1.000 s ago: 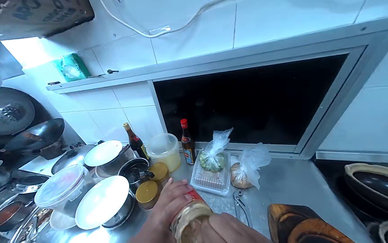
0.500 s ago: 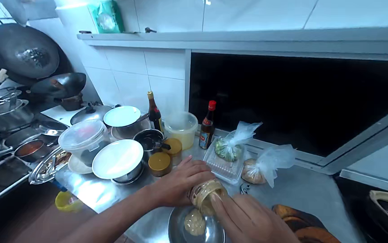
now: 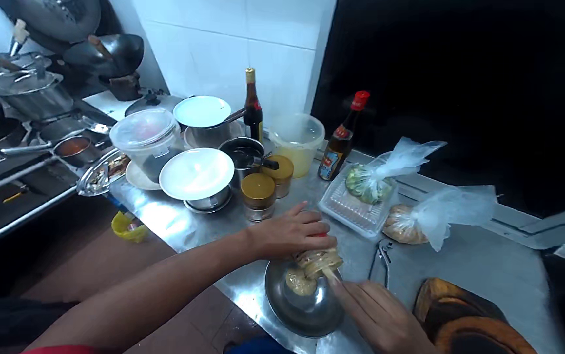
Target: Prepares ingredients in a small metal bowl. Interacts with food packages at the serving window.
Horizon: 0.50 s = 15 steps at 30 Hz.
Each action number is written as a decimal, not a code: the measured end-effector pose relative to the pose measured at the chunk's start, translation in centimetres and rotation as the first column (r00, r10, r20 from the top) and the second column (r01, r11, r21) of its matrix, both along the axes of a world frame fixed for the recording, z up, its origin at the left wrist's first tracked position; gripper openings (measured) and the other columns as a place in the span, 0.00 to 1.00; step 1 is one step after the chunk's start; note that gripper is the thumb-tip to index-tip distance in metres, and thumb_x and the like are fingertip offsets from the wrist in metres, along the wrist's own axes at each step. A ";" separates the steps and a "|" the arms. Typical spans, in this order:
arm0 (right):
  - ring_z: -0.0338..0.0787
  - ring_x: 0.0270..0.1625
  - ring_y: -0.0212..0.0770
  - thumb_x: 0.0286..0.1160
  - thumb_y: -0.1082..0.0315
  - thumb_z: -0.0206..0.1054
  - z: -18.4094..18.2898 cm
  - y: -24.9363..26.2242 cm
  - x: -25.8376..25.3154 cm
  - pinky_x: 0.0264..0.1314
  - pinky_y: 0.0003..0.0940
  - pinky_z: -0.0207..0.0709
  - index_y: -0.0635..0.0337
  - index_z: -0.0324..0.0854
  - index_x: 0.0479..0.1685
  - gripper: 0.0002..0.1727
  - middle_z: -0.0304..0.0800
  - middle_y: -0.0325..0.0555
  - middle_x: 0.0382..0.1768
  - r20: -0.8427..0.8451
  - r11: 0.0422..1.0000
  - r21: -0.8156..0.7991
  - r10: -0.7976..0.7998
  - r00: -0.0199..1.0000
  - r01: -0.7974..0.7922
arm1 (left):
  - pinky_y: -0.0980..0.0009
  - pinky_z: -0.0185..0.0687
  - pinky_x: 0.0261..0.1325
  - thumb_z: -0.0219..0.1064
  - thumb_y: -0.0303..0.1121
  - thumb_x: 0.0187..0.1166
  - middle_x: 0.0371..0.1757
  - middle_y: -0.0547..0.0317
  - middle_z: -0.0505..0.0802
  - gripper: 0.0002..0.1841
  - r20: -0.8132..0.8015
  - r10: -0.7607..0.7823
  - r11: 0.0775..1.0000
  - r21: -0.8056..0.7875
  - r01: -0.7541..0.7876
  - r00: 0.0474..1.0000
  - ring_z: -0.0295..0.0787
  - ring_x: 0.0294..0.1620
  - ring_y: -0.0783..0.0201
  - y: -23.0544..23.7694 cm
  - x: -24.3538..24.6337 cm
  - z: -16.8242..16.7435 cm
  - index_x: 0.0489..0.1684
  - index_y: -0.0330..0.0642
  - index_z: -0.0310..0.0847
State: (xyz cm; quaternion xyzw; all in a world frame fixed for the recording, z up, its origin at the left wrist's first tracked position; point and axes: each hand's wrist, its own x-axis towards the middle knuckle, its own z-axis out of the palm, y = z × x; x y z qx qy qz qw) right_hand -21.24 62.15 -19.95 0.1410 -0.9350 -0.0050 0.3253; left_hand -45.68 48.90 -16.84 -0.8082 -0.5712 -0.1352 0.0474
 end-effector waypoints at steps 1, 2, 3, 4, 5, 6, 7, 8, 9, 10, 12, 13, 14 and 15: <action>0.88 0.38 0.45 0.84 0.73 0.59 0.9 -0.1 1.2 0.45 0.34 0.82 0.62 0.86 0.61 0.14 0.91 0.49 0.39 0.073 1.000 0.007 0.018 0.997 -0.019 | 0.32 0.59 0.85 0.79 0.20 0.62 0.71 0.49 0.87 0.34 -0.023 -0.008 1.000 0.011 0.008 1.000 0.77 0.79 0.41 -0.1 -0.2 -0.4 0.73 0.53 0.82; 0.87 0.38 0.45 0.85 0.73 0.59 1.8 0.0 2.0 0.45 0.35 0.82 0.62 0.85 0.61 0.14 0.91 0.49 0.40 0.121 0.999 0.022 0.036 0.992 -0.039 | 0.32 0.60 0.85 0.75 0.18 0.66 0.71 0.49 0.88 0.32 -0.044 -0.006 1.000 0.016 0.007 0.999 0.78 0.79 0.41 -0.1 -0.2 -0.9 0.72 0.54 0.82; 0.88 0.39 0.46 0.85 0.73 0.59 2.3 0.4 2.3 0.45 0.35 0.82 0.62 0.85 0.61 0.14 0.91 0.50 0.41 0.140 0.998 0.034 0.051 0.989 -0.056 | 0.32 0.60 0.84 0.74 0.16 0.67 0.71 0.49 0.88 0.32 -0.056 -0.001 1.000 0.012 0.002 0.998 0.78 0.79 0.41 -0.2 -0.3 -1.2 0.73 0.54 0.81; 0.89 0.40 0.47 0.85 0.73 0.58 2.4 1.0 1.9 0.45 0.36 0.83 0.62 0.84 0.61 0.13 0.92 0.52 0.42 0.121 0.997 0.040 0.059 0.991 -0.064 | 0.32 0.59 0.85 0.73 0.16 0.67 0.71 0.49 0.87 0.32 -0.066 0.007 1.000 -0.002 -0.008 0.998 0.77 0.79 0.40 -0.2 -0.4 -1.3 0.73 0.54 0.81; 0.89 0.39 0.47 0.85 0.74 0.57 1.8 1.6 0.9 0.44 0.37 0.83 0.62 0.84 0.60 0.13 0.92 0.52 0.43 0.065 0.997 0.042 0.067 0.996 -0.070 | 0.32 0.59 0.85 0.73 0.15 0.67 0.72 0.48 0.87 0.33 -0.076 0.017 1.000 -0.016 -0.018 0.997 0.77 0.79 0.40 -0.1 -0.4 -1.1 0.74 0.53 0.80; 0.89 0.38 0.47 0.84 0.75 0.57 1.0 2.0 -0.3 0.42 0.36 0.82 0.63 0.85 0.58 0.13 0.93 0.52 0.42 0.005 0.996 0.044 0.072 0.997 -0.072 | 0.32 0.58 0.85 0.73 0.16 0.66 0.72 0.48 0.87 0.33 -0.089 0.025 0.999 -0.029 -0.027 0.996 0.77 0.79 0.39 0.0 -0.5 -0.9 0.75 0.53 0.80; 0.89 0.37 0.46 0.83 0.76 0.57 0.0 2.1 -1.2 0.42 0.35 0.83 0.63 0.86 0.56 0.13 0.94 0.51 0.40 -0.031 0.996 0.044 0.074 0.997 -0.073 | 0.32 0.58 0.84 0.73 0.16 0.67 0.72 0.48 0.87 0.33 -0.108 0.029 0.999 -0.034 -0.032 0.994 0.77 0.79 0.39 0.1 -0.5 -0.7 0.75 0.54 0.79; 0.90 0.37 0.46 0.83 0.76 0.57 -0.8 2.0 -1.5 0.42 0.35 0.83 0.63 0.86 0.56 0.13 0.94 0.51 0.40 -0.038 0.996 0.037 0.077 0.996 -0.076 | 0.32 0.58 0.85 0.71 0.16 0.70 0.71 0.48 0.87 0.32 -0.137 0.029 0.999 -0.035 -0.034 0.990 0.77 0.79 0.40 0.3 -0.6 -0.6 0.74 0.54 0.79; 0.89 0.37 0.46 0.83 0.76 0.57 -1.3 1.9 -1.3 0.43 0.35 0.84 0.63 0.86 0.57 0.13 0.94 0.50 0.40 -0.029 0.996 0.026 0.084 0.996 -0.083 | 0.31 0.58 0.84 0.69 0.15 0.72 0.70 0.48 0.87 0.31 -0.164 0.024 0.999 -0.034 -0.030 0.986 0.77 0.78 0.39 0.5 -0.6 -0.6 0.74 0.54 0.79; 0.89 0.37 0.46 0.84 0.75 0.57 -1.3 1.8 -0.6 0.43 0.36 0.83 0.63 0.86 0.58 0.14 0.93 0.50 0.40 -0.005 0.996 0.018 0.092 0.996 -0.092 | 0.31 0.59 0.84 0.67 0.14 0.73 0.69 0.47 0.88 0.30 -0.181 0.018 0.999 -0.024 -0.023 0.983 0.78 0.77 0.39 0.5 -0.7 -0.7 0.73 0.54 0.80; 0.88 0.38 0.46 0.84 0.74 0.58 -0.5 1.9 0.9 0.45 0.36 0.82 0.62 0.85 0.59 0.13 0.92 0.50 0.41 0.052 0.995 0.014 0.095 0.994 -0.096 | 0.31 0.58 0.84 0.65 0.14 0.74 0.67 0.47 0.89 0.28 -0.202 0.024 0.999 -0.019 -0.029 0.979 0.79 0.77 0.39 0.4 -0.8 -1.1 0.71 0.53 0.81; 0.88 0.39 0.46 0.84 0.74 0.58 0.0 2.1 1.0 0.45 0.35 0.82 0.62 0.85 0.58 0.13 0.92 0.50 0.41 0.057 0.996 0.014 0.089 0.994 -0.090 | 0.32 0.58 0.85 0.64 0.15 0.76 0.67 0.47 0.89 0.27 -0.207 0.038 0.999 -0.021 -0.043 0.978 0.79 0.77 0.39 0.3 -0.7 -1.2 0.72 0.53 0.80; 0.88 0.38 0.46 0.84 0.74 0.58 0.1 2.2 0.6 0.44 0.35 0.82 0.61 0.86 0.57 0.12 0.93 0.50 0.41 0.038 0.997 0.012 0.081 0.996 -0.081 | 0.32 0.58 0.85 0.63 0.15 0.77 0.68 0.47 0.89 0.27 -0.208 0.048 0.998 -0.021 -0.054 0.977 0.79 0.77 0.39 0.3 -0.6 -1.2 0.72 0.53 0.80; 0.88 0.38 0.46 0.84 0.74 0.58 -0.2 2.2 -0.2 0.44 0.34 0.82 0.61 0.86 0.55 0.12 0.93 0.50 0.40 0.010 0.997 0.006 0.071 0.997 -0.071 | 0.32 0.58 0.85 0.63 0.16 0.78 0.68 0.47 0.88 0.27 -0.209 0.052 0.998 -0.021 -0.058 0.977 0.79 0.77 0.39 0.3 -0.5 -1.2 0.73 0.53 0.80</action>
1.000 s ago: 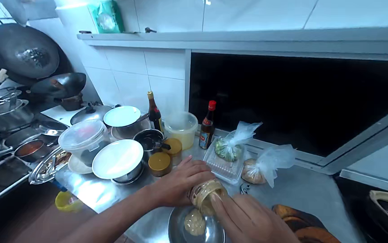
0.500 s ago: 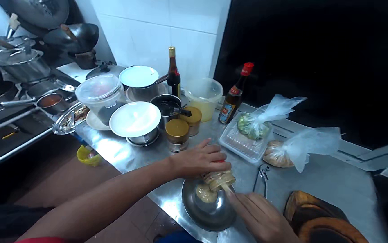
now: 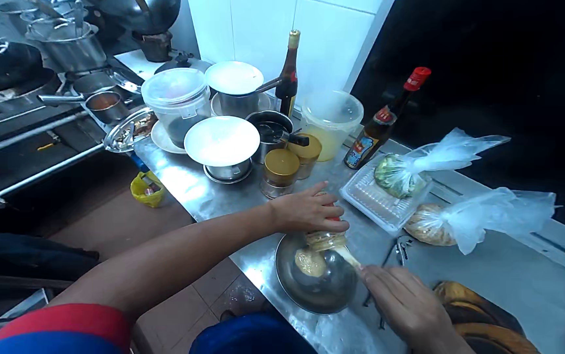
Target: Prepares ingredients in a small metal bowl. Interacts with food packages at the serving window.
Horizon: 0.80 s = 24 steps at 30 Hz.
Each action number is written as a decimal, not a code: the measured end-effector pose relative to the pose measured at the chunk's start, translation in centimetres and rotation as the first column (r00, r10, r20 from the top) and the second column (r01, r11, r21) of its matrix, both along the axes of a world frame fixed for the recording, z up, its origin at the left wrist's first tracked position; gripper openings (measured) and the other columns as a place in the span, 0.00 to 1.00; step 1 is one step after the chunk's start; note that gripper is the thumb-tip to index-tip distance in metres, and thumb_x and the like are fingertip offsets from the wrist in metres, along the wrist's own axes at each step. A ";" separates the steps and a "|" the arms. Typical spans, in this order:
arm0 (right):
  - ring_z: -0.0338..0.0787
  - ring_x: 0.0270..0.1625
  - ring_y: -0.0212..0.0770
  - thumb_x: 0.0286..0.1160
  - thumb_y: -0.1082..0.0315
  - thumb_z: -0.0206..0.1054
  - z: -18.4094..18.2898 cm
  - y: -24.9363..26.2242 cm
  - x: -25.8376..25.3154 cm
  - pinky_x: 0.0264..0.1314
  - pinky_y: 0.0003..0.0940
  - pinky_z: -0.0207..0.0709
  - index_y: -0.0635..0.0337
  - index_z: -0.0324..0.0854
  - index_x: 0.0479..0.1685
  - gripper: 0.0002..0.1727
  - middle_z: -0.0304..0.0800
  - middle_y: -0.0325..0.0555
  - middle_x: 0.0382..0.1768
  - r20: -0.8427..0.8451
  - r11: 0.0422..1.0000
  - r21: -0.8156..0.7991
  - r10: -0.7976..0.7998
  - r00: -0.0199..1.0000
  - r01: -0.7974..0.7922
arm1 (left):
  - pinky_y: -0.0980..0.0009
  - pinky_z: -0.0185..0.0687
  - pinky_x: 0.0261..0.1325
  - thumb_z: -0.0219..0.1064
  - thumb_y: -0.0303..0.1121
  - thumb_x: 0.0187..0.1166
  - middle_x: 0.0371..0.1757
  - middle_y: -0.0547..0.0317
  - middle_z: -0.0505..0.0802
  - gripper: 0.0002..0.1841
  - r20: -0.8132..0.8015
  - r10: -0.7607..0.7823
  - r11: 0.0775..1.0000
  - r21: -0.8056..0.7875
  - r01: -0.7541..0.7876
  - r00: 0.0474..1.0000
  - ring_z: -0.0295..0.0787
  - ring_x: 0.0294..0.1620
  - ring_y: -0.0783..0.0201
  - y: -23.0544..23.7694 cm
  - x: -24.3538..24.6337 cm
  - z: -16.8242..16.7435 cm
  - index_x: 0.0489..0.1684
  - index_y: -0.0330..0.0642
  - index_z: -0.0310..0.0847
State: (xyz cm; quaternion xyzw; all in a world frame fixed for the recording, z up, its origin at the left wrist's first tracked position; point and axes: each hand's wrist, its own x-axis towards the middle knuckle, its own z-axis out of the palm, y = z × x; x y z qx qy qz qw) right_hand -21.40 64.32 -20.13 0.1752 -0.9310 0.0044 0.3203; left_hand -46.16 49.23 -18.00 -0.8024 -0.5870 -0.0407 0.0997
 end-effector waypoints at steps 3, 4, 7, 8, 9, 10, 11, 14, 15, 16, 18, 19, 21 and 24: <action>0.91 0.39 0.46 0.82 0.75 0.58 -2.2 -0.7 -0.6 0.45 0.35 0.85 0.62 0.88 0.51 0.12 0.95 0.50 0.39 -0.025 0.999 -0.040 -0.002 1.000 0.001 | 0.31 0.57 0.85 0.62 0.16 0.78 0.67 0.47 0.88 0.26 -0.044 -0.027 1.000 -0.007 0.027 0.999 0.79 0.76 0.39 0.2 0.3 0.2 0.73 0.53 0.79; 0.91 0.39 0.46 0.83 0.74 0.58 -2.4 -0.7 0.1 0.45 0.35 0.84 0.62 0.87 0.51 0.11 0.94 0.50 0.38 -0.014 0.999 -0.048 -0.001 1.000 0.000 | 0.31 0.58 0.84 0.62 0.16 0.78 0.66 0.47 0.89 0.26 -0.060 -0.037 0.999 -0.013 0.036 0.998 0.80 0.76 0.39 0.2 0.3 0.2 0.72 0.53 0.80; 0.90 0.40 0.46 0.84 0.73 0.59 -1.3 -0.1 1.3 0.47 0.35 0.83 0.61 0.86 0.54 0.11 0.93 0.50 0.40 0.003 0.998 -0.057 -0.021 1.000 0.021 | 0.31 0.57 0.85 0.63 0.15 0.77 0.67 0.46 0.89 0.27 -0.047 -0.012 1.000 -0.027 0.010 0.999 0.79 0.76 0.38 -0.4 0.1 0.0 0.72 0.52 0.80; 0.90 0.40 0.46 0.84 0.74 0.59 -1.2 -0.1 1.0 0.47 0.34 0.83 0.61 0.86 0.53 0.11 0.93 0.50 0.40 -0.013 0.998 -0.055 -0.032 0.999 0.031 | 0.31 0.57 0.85 0.64 0.15 0.77 0.68 0.46 0.88 0.27 -0.032 0.000 1.000 -0.030 -0.001 1.000 0.79 0.76 0.38 -0.4 0.4 -0.2 0.73 0.53 0.80; 0.91 0.40 0.46 0.82 0.74 0.59 -1.5 -0.2 0.7 0.47 0.34 0.84 0.61 0.87 0.52 0.11 0.94 0.50 0.40 -0.027 0.998 -0.052 -0.037 0.999 0.035 | 0.32 0.56 0.86 0.64 0.16 0.77 0.68 0.46 0.88 0.27 -0.025 0.010 0.999 -0.038 -0.011 1.000 0.78 0.77 0.38 -0.4 0.6 -0.2 0.74 0.53 0.79; 0.91 0.39 0.46 0.81 0.75 0.59 -1.9 -0.3 0.4 0.47 0.34 0.85 0.62 0.88 0.50 0.11 0.94 0.50 0.39 -0.037 0.998 -0.053 -0.033 0.999 0.031 | 0.32 0.55 0.86 0.64 0.16 0.77 0.68 0.47 0.88 0.27 -0.031 0.009 0.999 -0.038 -0.010 0.999 0.78 0.77 0.39 -0.2 0.8 0.0 0.73 0.54 0.79; 0.90 0.38 0.46 0.81 0.75 0.59 -2.2 -0.4 0.5 0.45 0.34 0.84 0.62 0.88 0.50 0.11 0.94 0.50 0.39 -0.036 0.998 -0.057 -0.027 0.999 0.025 | 0.31 0.55 0.86 0.64 0.16 0.76 0.66 0.47 0.89 0.27 -0.040 -0.005 1.000 -0.023 0.004 0.999 0.79 0.76 0.39 0.0 0.9 0.0 0.72 0.53 0.80; 0.89 0.39 0.45 0.83 0.73 0.59 -1.3 -0.2 1.5 0.46 0.34 0.83 0.60 0.86 0.53 0.11 0.93 0.49 0.40 -0.014 0.998 -0.054 -0.020 1.000 0.019 | 0.31 0.56 0.85 0.64 0.15 0.76 0.65 0.47 0.89 0.26 -0.032 0.007 0.999 -0.032 -0.008 0.999 0.79 0.76 0.39 -0.3 0.8 -0.1 0.71 0.53 0.80; 0.89 0.39 0.45 0.84 0.73 0.59 -1.0 -0.2 1.3 0.47 0.33 0.82 0.60 0.86 0.53 0.11 0.93 0.49 0.40 -0.024 0.999 -0.048 -0.023 0.999 0.022 | 0.31 0.55 0.86 0.64 0.15 0.76 0.67 0.47 0.89 0.27 -0.016 0.022 0.999 -0.042 -0.022 1.000 0.79 0.77 0.39 -0.5 0.8 -0.2 0.73 0.52 0.79; 0.89 0.39 0.45 0.83 0.74 0.59 -1.1 -0.3 0.9 0.47 0.33 0.83 0.60 0.87 0.53 0.11 0.94 0.49 0.40 -0.035 0.999 -0.044 -0.025 0.999 0.024 | 0.31 0.55 0.85 0.65 0.15 0.75 0.68 0.46 0.88 0.28 0.002 0.029 0.999 -0.043 -0.029 1.000 0.79 0.77 0.38 -0.5 0.9 -0.3 0.74 0.52 0.79; 0.91 0.39 0.45 0.81 0.75 0.59 -1.7 -0.6 0.4 0.46 0.33 0.84 0.61 0.88 0.51 0.12 0.95 0.49 0.40 -0.039 0.999 -0.035 -0.017 0.999 0.016 | 0.31 0.56 0.85 0.66 0.16 0.74 0.67 0.46 0.89 0.28 0.014 0.027 0.999 -0.026 -0.027 1.000 0.79 0.76 0.38 -0.2 1.1 -0.1 0.73 0.53 0.80; 0.90 0.38 0.45 0.81 0.75 0.59 -1.8 -0.6 0.6 0.45 0.34 0.84 0.61 0.88 0.51 0.11 0.94 0.49 0.39 -0.027 0.999 -0.037 -0.007 1.000 0.006 | 0.31 0.56 0.85 0.66 0.16 0.74 0.66 0.47 0.89 0.28 0.007 0.023 0.999 -0.022 -0.023 1.000 0.80 0.76 0.39 -0.2 1.1 0.0 0.73 0.53 0.80; 0.89 0.39 0.46 0.82 0.74 0.59 -0.9 -0.5 1.4 0.46 0.34 0.83 0.60 0.87 0.52 0.11 0.92 0.49 0.39 0.006 0.999 -0.036 0.003 1.000 -0.003 | 0.32 0.55 0.86 0.67 0.15 0.72 0.68 0.46 0.88 0.30 0.014 0.036 0.998 -0.051 -0.035 0.999 0.78 0.77 0.38 -0.6 0.8 0.2 0.74 0.54 0.79; 0.89 0.40 0.46 0.83 0.74 0.59 -0.6 -0.4 0.3 0.47 0.34 0.83 0.60 0.87 0.52 0.11 0.93 0.49 0.40 -0.027 0.999 -0.042 0.000 1.000 -0.001 | 0.32 0.55 0.86 0.73 0.15 0.66 0.69 0.46 0.88 0.34 0.070 0.062 0.997 -0.060 -0.058 0.996 0.78 0.77 0.38 -1.1 0.4 0.0 0.75 0.54 0.79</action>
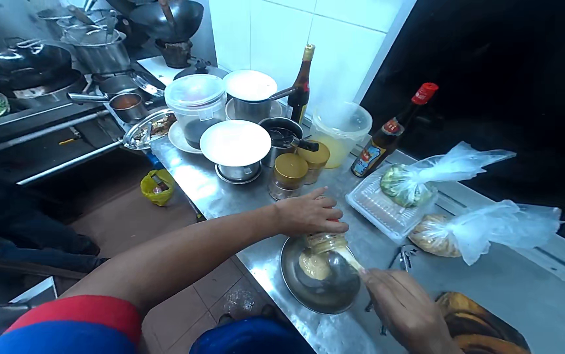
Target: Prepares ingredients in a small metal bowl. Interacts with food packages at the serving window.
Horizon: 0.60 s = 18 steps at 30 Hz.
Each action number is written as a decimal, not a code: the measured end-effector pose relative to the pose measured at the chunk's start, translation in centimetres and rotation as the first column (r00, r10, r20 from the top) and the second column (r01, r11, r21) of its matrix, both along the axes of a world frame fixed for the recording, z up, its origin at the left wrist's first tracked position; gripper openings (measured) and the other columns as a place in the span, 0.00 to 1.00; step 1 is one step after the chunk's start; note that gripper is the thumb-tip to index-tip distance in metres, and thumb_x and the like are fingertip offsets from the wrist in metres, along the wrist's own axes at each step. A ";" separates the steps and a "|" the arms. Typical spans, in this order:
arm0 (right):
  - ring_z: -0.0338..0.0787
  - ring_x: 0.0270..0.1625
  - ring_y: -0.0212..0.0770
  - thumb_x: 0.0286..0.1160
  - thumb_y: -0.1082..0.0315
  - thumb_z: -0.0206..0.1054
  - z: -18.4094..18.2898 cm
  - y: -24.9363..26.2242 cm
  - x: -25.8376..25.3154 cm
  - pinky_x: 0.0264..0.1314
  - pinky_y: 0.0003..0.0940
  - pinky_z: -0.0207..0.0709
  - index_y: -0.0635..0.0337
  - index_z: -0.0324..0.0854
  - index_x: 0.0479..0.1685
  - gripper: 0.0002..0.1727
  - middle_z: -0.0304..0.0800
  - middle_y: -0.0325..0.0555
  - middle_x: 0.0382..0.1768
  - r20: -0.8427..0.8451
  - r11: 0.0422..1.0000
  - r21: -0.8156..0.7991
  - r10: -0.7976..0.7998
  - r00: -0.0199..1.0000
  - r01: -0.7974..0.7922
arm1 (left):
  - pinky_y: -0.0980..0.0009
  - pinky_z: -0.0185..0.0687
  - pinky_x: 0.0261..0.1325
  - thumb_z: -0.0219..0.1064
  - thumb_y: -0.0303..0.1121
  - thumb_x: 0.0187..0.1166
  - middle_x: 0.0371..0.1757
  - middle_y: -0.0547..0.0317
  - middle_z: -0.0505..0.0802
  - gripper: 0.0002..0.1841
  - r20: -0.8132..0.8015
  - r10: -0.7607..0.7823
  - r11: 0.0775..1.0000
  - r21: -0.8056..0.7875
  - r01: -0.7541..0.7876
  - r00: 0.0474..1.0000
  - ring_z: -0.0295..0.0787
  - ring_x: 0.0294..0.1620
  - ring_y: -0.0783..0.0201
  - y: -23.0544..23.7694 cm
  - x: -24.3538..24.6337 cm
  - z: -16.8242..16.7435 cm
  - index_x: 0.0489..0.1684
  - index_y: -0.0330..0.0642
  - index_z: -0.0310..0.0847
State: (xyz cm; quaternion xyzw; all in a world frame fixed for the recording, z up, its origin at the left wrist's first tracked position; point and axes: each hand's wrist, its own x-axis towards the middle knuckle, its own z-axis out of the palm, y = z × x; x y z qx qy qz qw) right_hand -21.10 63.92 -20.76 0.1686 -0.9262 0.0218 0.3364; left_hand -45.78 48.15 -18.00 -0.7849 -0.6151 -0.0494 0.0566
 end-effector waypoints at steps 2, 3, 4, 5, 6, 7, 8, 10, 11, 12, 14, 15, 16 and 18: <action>0.90 0.39 0.45 0.81 0.75 0.60 -1.0 -0.2 -0.7 0.46 0.33 0.84 0.61 0.88 0.50 0.11 0.93 0.49 0.38 -0.013 1.000 -0.021 0.005 1.000 -0.005 | 0.32 0.54 0.86 0.77 0.16 0.61 0.69 0.46 0.87 0.36 0.013 0.000 1.000 -0.001 0.000 1.000 0.77 0.78 0.38 0.2 -0.1 0.2 0.75 0.54 0.78; 0.89 0.38 0.45 0.81 0.75 0.60 -1.4 -0.3 -0.4 0.46 0.33 0.84 0.61 0.88 0.49 0.11 0.93 0.48 0.37 -0.010 0.999 -0.044 0.005 1.000 -0.005 | 0.32 0.54 0.86 0.77 0.16 0.60 0.69 0.46 0.87 0.37 0.013 -0.002 1.000 -0.003 0.002 1.000 0.77 0.78 0.38 0.2 -0.2 0.4 0.74 0.54 0.79; 0.89 0.38 0.44 0.81 0.74 0.61 -1.4 -0.3 0.3 0.46 0.33 0.83 0.60 0.88 0.50 0.10 0.93 0.47 0.37 0.002 0.998 -0.069 -0.003 1.000 0.003 | 0.32 0.55 0.86 0.77 0.14 0.59 0.69 0.46 0.87 0.38 0.023 0.004 1.000 -0.008 -0.004 1.000 0.77 0.77 0.37 0.1 -0.3 0.5 0.74 0.53 0.79; 0.88 0.38 0.44 0.82 0.73 0.61 -1.1 -0.4 1.1 0.47 0.32 0.83 0.59 0.88 0.50 0.09 0.92 0.47 0.36 0.026 0.996 -0.089 -0.011 1.000 0.013 | 0.32 0.54 0.87 0.78 0.14 0.58 0.70 0.46 0.87 0.39 0.030 0.019 0.999 -0.027 -0.018 0.999 0.76 0.78 0.37 -0.1 -0.6 0.6 0.75 0.54 0.79; 0.88 0.40 0.42 0.82 0.73 0.62 -0.5 -0.4 1.9 0.49 0.31 0.83 0.59 0.88 0.49 0.09 0.93 0.46 0.37 0.057 0.994 -0.109 -0.020 0.998 0.026 | 0.32 0.53 0.87 0.80 0.15 0.56 0.71 0.45 0.86 0.41 0.041 0.035 0.999 -0.040 -0.033 0.999 0.76 0.79 0.37 -0.4 -0.8 0.5 0.76 0.53 0.78; 0.88 0.40 0.41 0.82 0.72 0.62 0.1 -0.5 2.5 0.50 0.29 0.82 0.59 0.88 0.47 0.08 0.93 0.45 0.36 0.072 0.990 -0.136 -0.032 0.997 0.042 | 0.32 0.53 0.87 0.83 0.18 0.53 0.72 0.45 0.86 0.42 0.066 0.051 0.998 -0.046 -0.048 0.997 0.75 0.79 0.37 -0.6 -1.1 0.3 0.77 0.53 0.77; 0.88 0.40 0.40 0.82 0.71 0.62 0.6 -0.6 2.9 0.50 0.26 0.81 0.59 0.87 0.45 0.08 0.93 0.45 0.36 0.071 0.985 -0.166 -0.043 0.997 0.054 | 0.32 0.53 0.86 0.87 0.22 0.49 0.72 0.46 0.85 0.45 0.106 0.071 0.997 -0.040 -0.067 0.992 0.74 0.80 0.38 -0.9 -1.4 0.0 0.77 0.53 0.77; 0.87 0.40 0.38 0.83 0.70 0.62 1.4 -0.8 3.4 0.49 0.24 0.80 0.59 0.87 0.43 0.08 0.93 0.45 0.35 0.057 0.970 -0.232 -0.060 0.997 0.072 | 0.35 0.57 0.87 0.91 0.30 0.44 0.72 0.50 0.86 0.47 0.222 0.113 0.993 0.008 -0.117 0.969 0.75 0.80 0.43 -1.7 -1.9 -0.4 0.76 0.51 0.76; 0.87 0.40 0.37 0.83 0.69 0.62 1.8 -1.0 3.7 0.49 0.23 0.80 0.60 0.87 0.42 0.08 0.92 0.45 0.34 0.055 0.960 -0.267 -0.074 0.996 0.086 | 0.39 0.58 0.87 0.92 0.31 0.42 0.74 0.50 0.85 0.49 0.307 0.136 0.989 0.019 -0.149 0.942 0.74 0.81 0.45 -2.3 -2.0 -0.5 0.77 0.49 0.75; 0.87 0.40 0.37 0.83 0.68 0.62 2.3 -1.3 4.1 0.48 0.22 0.79 0.60 0.86 0.42 0.08 0.92 0.45 0.33 0.048 0.947 -0.305 -0.094 0.994 0.104 | 0.42 0.59 0.88 0.92 0.31 0.41 0.75 0.48 0.84 0.50 0.403 0.155 0.984 0.021 -0.178 0.902 0.74 0.81 0.45 -3.0 -2.1 -0.5 0.78 0.46 0.74; 0.87 0.41 0.35 0.84 0.66 0.62 3.6 -1.8 5.0 0.49 0.21 0.80 0.59 0.83 0.43 0.08 0.90 0.45 0.34 0.023 0.916 -0.374 -0.148 0.989 0.146 | 0.50 0.67 0.85 0.93 0.28 0.39 0.74 0.44 0.83 0.52 0.581 0.171 0.974 0.023 -0.226 0.796 0.76 0.79 0.46 -4.2 -1.9 -0.2 0.78 0.39 0.73; 0.87 0.41 0.34 0.85 0.65 0.61 4.4 -2.0 5.3 0.50 0.21 0.80 0.58 0.82 0.44 0.07 0.89 0.44 0.35 0.008 0.902 -0.401 -0.170 0.985 0.159 | 0.53 0.72 0.82 0.92 0.27 0.39 0.73 0.44 0.83 0.52 0.642 0.186 0.969 0.007 -0.248 0.744 0.78 0.77 0.49 -4.7 -1.7 -0.1 0.78 0.39 0.72; 0.87 0.43 0.33 0.85 0.65 0.61 5.2 -2.1 5.5 0.50 0.21 0.80 0.58 0.81 0.46 0.07 0.89 0.44 0.37 -0.010 0.897 -0.412 -0.180 0.984 0.160 | 0.55 0.76 0.79 0.92 0.26 0.39 0.73 0.45 0.84 0.52 0.676 0.198 0.965 -0.010 -0.260 0.710 0.79 0.76 0.51 -5.1 -1.5 0.0 0.78 0.39 0.71; 0.86 0.46 0.35 0.86 0.66 0.60 6.9 -2.1 4.9 0.51 0.22 0.79 0.57 0.81 0.50 0.07 0.89 0.44 0.41 -0.033 0.922 -0.359 -0.167 0.985 0.144 | 0.56 0.77 0.78 0.93 0.27 0.39 0.72 0.47 0.84 0.53 0.691 0.208 0.967 -0.036 -0.254 0.692 0.80 0.75 0.54 -5.3 -1.1 0.4 0.79 0.40 0.71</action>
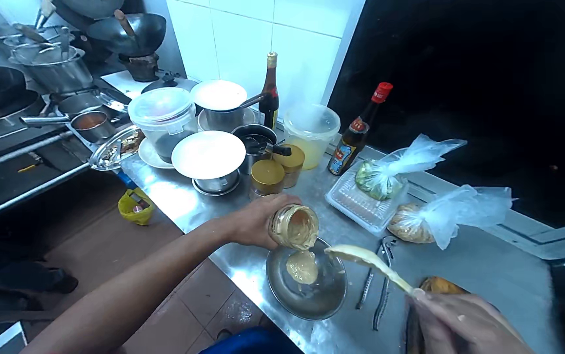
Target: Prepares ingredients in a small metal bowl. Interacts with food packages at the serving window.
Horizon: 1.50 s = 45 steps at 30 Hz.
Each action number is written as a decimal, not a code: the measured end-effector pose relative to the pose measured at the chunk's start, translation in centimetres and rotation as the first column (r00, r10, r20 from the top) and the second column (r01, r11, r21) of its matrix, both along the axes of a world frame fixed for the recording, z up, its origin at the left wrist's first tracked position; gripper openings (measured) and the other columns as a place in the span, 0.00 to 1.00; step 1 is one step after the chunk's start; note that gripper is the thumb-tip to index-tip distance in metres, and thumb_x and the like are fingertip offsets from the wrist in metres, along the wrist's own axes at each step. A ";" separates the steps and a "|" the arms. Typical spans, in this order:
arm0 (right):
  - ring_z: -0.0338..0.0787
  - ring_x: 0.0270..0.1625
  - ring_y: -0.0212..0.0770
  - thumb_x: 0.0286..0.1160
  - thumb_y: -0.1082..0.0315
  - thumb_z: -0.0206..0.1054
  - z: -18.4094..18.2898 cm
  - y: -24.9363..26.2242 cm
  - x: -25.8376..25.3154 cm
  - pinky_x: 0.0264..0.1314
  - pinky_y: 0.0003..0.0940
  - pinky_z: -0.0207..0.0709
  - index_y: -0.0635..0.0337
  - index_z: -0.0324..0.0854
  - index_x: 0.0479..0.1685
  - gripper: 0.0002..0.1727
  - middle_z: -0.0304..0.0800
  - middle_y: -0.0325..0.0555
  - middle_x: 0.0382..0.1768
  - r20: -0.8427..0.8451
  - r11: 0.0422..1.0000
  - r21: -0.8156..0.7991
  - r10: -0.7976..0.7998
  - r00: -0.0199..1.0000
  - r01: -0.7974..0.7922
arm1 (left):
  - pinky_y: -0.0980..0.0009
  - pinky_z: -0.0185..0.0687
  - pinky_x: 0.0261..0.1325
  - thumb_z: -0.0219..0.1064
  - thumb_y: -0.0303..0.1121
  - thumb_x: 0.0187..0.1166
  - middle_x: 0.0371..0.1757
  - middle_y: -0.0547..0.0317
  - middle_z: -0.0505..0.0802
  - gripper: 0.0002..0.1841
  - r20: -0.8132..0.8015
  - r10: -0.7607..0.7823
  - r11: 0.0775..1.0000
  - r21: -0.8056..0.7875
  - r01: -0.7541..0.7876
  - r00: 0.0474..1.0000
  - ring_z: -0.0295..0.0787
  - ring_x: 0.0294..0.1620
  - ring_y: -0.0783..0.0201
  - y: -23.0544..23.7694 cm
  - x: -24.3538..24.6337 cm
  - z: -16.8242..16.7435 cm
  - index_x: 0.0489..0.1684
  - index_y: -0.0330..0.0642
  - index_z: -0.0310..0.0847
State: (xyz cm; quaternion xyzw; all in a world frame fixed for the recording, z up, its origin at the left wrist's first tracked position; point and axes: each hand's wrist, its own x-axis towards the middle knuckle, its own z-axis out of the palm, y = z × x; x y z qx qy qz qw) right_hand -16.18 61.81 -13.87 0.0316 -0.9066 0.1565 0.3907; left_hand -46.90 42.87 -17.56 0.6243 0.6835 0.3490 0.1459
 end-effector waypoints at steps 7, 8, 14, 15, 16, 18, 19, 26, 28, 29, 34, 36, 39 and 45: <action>0.91 0.41 0.46 0.81 0.77 0.57 -0.6 0.6 -8.9 0.43 0.38 0.85 0.61 0.87 0.49 0.12 0.92 0.50 0.42 0.153 0.790 0.541 0.246 0.957 -0.290 | 0.53 0.75 0.80 0.91 0.26 0.39 0.72 0.50 0.85 0.51 -0.091 -0.177 0.983 -0.067 0.172 0.980 0.79 0.76 0.52 1.9 1.6 2.4 0.78 0.44 0.73; 0.89 0.40 0.46 0.81 0.78 0.57 -0.8 0.6 -9.5 0.42 0.37 0.83 0.61 0.87 0.45 0.11 0.91 0.48 0.39 0.179 0.776 0.546 0.259 0.949 -0.315 | 0.52 0.74 0.80 0.91 0.26 0.39 0.73 0.50 0.85 0.51 -0.109 -0.199 0.977 -0.092 0.190 0.974 0.78 0.76 0.51 2.3 1.8 2.6 0.78 0.44 0.74; 0.89 0.44 0.45 0.85 0.76 0.55 2.7 1.3 -6.5 0.48 0.35 0.83 0.60 0.86 0.58 0.14 0.93 0.48 0.45 0.233 0.815 0.468 0.258 0.938 -0.341 | 0.51 0.75 0.78 0.91 0.22 0.37 0.72 0.48 0.85 0.52 -0.104 -0.249 0.960 -0.159 0.231 0.963 0.79 0.75 0.49 2.3 2.0 2.6 0.78 0.42 0.74; 0.90 0.44 0.44 0.86 0.75 0.55 3.0 1.0 -6.7 0.47 0.36 0.83 0.60 0.86 0.57 0.14 0.93 0.48 0.45 0.213 0.802 0.493 0.264 0.941 -0.337 | 0.51 0.75 0.78 0.91 0.22 0.37 0.73 0.47 0.85 0.53 -0.071 -0.251 0.955 -0.178 0.235 0.965 0.79 0.75 0.49 2.2 1.9 2.5 0.79 0.42 0.73; 0.91 0.42 0.45 0.84 0.75 0.56 2.6 0.4 -7.3 0.45 0.36 0.85 0.61 0.87 0.52 0.13 0.94 0.48 0.43 0.201 0.783 0.522 0.273 0.941 -0.339 | 0.51 0.75 0.78 0.91 0.22 0.38 0.74 0.47 0.84 0.53 -0.045 -0.259 0.947 -0.209 0.244 0.965 0.79 0.76 0.49 2.2 1.9 2.6 0.80 0.43 0.72; 0.92 0.42 0.46 0.82 0.75 0.57 0.5 0.0 -8.9 0.44 0.38 0.86 0.63 0.87 0.43 0.11 0.92 0.49 0.38 0.229 0.747 0.561 0.275 0.934 -0.357 | 0.53 0.75 0.78 0.91 0.24 0.38 0.72 0.51 0.85 0.52 -0.070 -0.287 0.939 -0.216 0.267 0.955 0.79 0.75 0.52 2.9 1.7 2.7 0.78 0.46 0.74; 0.90 0.40 0.46 0.82 0.76 0.56 -0.2 0.0 -9.1 0.42 0.37 0.83 0.63 0.86 0.39 0.11 0.89 0.49 0.36 0.252 0.746 0.555 0.271 0.929 -0.368 | 0.54 0.75 0.78 0.91 0.24 0.37 0.71 0.52 0.86 0.51 -0.095 -0.297 0.938 -0.215 0.272 0.950 0.79 0.75 0.53 3.2 1.7 2.7 0.76 0.47 0.75; 0.90 0.38 0.43 0.82 0.75 0.58 0.9 0.2 -7.7 0.42 0.35 0.84 0.62 0.88 0.44 0.11 0.92 0.46 0.35 0.168 0.813 0.524 0.194 0.966 -0.254 | 0.54 0.77 0.77 0.90 0.23 0.39 0.71 0.54 0.85 0.50 -0.142 -0.315 0.923 -0.275 0.269 0.938 0.80 0.74 0.54 4.1 1.6 3.0 0.77 0.48 0.75; 0.90 0.39 0.44 0.80 0.75 0.59 -1.7 0.3 -9.2 0.43 0.36 0.84 0.61 0.86 0.34 0.10 0.88 0.45 0.31 0.186 0.820 0.500 0.213 0.959 -0.279 | 0.55 0.77 0.77 0.91 0.25 0.39 0.70 0.55 0.86 0.49 -0.196 -0.340 0.919 -0.277 0.281 0.920 0.80 0.74 0.55 4.9 1.6 2.9 0.76 0.49 0.76; 0.88 0.38 0.44 0.80 0.76 0.58 -2.4 0.1 -9.4 0.42 0.36 0.83 0.61 0.85 0.34 0.10 0.87 0.45 0.30 0.211 0.829 0.483 0.202 0.956 -0.282 | 0.55 0.76 0.78 0.91 0.26 0.39 0.69 0.56 0.87 0.48 -0.224 -0.355 0.917 -0.271 0.292 0.908 0.80 0.73 0.55 5.2 1.3 2.8 0.75 0.50 0.77; 0.88 0.37 0.46 0.83 0.76 0.57 -1.9 0.1 -5.0 0.44 0.36 0.85 0.62 0.87 0.48 0.11 0.88 0.46 0.32 0.282 0.904 0.345 0.157 0.946 -0.253 | 0.49 0.68 0.82 0.90 0.28 0.42 0.70 0.56 0.87 0.47 -0.340 -0.394 0.904 -0.310 0.294 0.854 0.78 0.76 0.52 6.0 1.1 1.7 0.75 0.50 0.77; 0.87 0.37 0.44 0.84 0.75 0.57 -1.1 0.6 -3.4 0.43 0.34 0.83 0.59 0.87 0.50 0.11 0.88 0.44 0.33 0.231 0.925 0.316 0.142 0.963 -0.212 | 0.48 0.67 0.83 0.91 0.29 0.41 0.70 0.56 0.87 0.48 -0.386 -0.396 0.902 -0.332 0.275 0.833 0.78 0.76 0.51 6.2 0.9 1.2 0.75 0.51 0.78; 0.88 0.39 0.43 0.83 0.75 0.58 -1.3 0.6 -4.4 0.46 0.32 0.83 0.59 0.87 0.53 0.12 0.91 0.45 0.37 0.145 0.940 0.312 0.095 0.985 -0.136 | 0.46 0.65 0.83 0.92 0.30 0.40 0.72 0.56 0.86 0.50 -0.420 -0.396 0.896 -0.371 0.244 0.816 0.76 0.78 0.50 6.1 0.5 1.3 0.77 0.52 0.76; 0.93 0.44 0.42 0.79 0.74 0.63 -6.1 -0.3 -4.8 0.52 0.33 0.87 0.58 0.90 0.50 0.10 0.95 0.44 0.42 0.129 0.969 0.234 0.050 0.990 -0.079 | 0.42 0.66 0.82 0.90 0.32 0.46 0.71 0.53 0.86 0.46 -0.444 -0.393 0.891 -0.398 0.216 0.805 0.78 0.76 0.46 6.4 0.1 2.1 0.77 0.53 0.77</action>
